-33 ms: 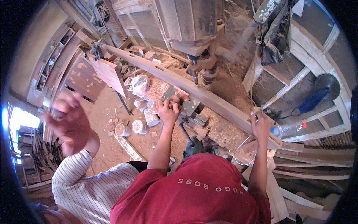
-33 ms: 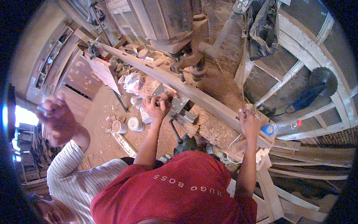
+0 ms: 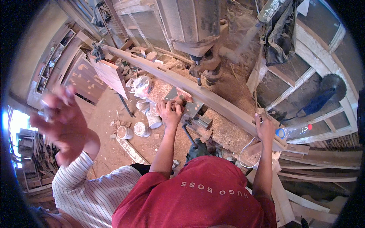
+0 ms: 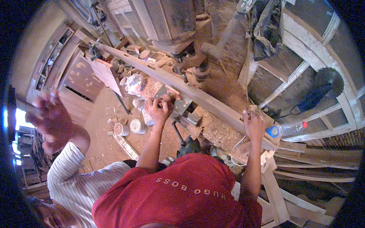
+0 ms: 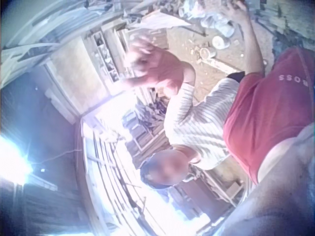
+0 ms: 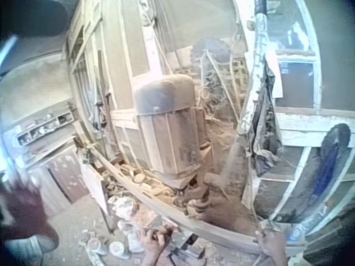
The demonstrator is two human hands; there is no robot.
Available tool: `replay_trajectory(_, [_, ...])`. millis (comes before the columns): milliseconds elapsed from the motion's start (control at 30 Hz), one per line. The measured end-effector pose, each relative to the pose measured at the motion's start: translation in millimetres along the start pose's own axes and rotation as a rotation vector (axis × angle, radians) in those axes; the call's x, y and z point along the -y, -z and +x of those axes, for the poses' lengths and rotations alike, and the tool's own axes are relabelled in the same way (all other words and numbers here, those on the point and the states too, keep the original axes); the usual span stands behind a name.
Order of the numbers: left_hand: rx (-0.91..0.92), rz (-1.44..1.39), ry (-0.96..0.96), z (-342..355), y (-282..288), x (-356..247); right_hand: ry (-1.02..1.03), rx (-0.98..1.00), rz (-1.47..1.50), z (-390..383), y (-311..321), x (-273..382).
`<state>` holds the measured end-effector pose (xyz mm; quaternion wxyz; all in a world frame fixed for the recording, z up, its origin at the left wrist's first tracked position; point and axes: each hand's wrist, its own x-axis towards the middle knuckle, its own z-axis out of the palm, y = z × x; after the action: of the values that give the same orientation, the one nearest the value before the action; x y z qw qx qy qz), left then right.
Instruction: The person uses a woodworking machine to mill a long piece of lumber, pushing it through the machine and then wiping wood shavings off the work surface.
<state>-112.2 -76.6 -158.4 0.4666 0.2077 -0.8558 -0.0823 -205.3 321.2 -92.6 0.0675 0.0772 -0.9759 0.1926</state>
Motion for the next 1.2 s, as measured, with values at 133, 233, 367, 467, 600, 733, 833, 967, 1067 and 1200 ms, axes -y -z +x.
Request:
replay_trajectory(133, [0.0, -0.01, 0.005, 0, -1, -1, -0.021, 0.034, -0.003, 3, -5, -7])
replay_trajectory(233, [0.007, -0.006, 0.009, -3, -2, 2, -0.022, 0.032, -0.011, 3, -6, -6])
replay_trajectory(367, [-0.031, 0.011, -0.035, 0, -5, 2, 0.006, 0.018, -0.026, 2, -9, -9])
replay_trajectory(467, [-0.024, -0.003, -0.017, -3, -2, 0, 0.006, 0.006, -0.069, 3, -9, -9])
replay_trajectory(600, [-0.027, 0.003, -0.042, 0, -5, 0, 0.013, 0.01, -0.067, 2, -2, -4])
replay_trajectory(733, [0.051, -0.002, 0.041, -8, -9, 11, 0.052, -0.05, -0.009, 4, -8, -10])
replay_trajectory(833, [0.041, -0.015, 0.033, -8, -9, 12, 0.034, 0.005, 0.004, 3, -4, -6])
replay_trajectory(967, [0.084, 0.0, 0.043, -8, -11, 11, 0.028, 0.018, -0.023, 3, -1, -6])
replay_trajectory(1067, [0.051, -0.009, 0.03, -6, -9, 9, 0.007, 0.025, -0.038, 2, -2, -4])
replay_trajectory(1200, [0.009, 0.01, -0.019, -3, -3, 1, -0.009, 0.041, -0.034, 3, -2, -5])
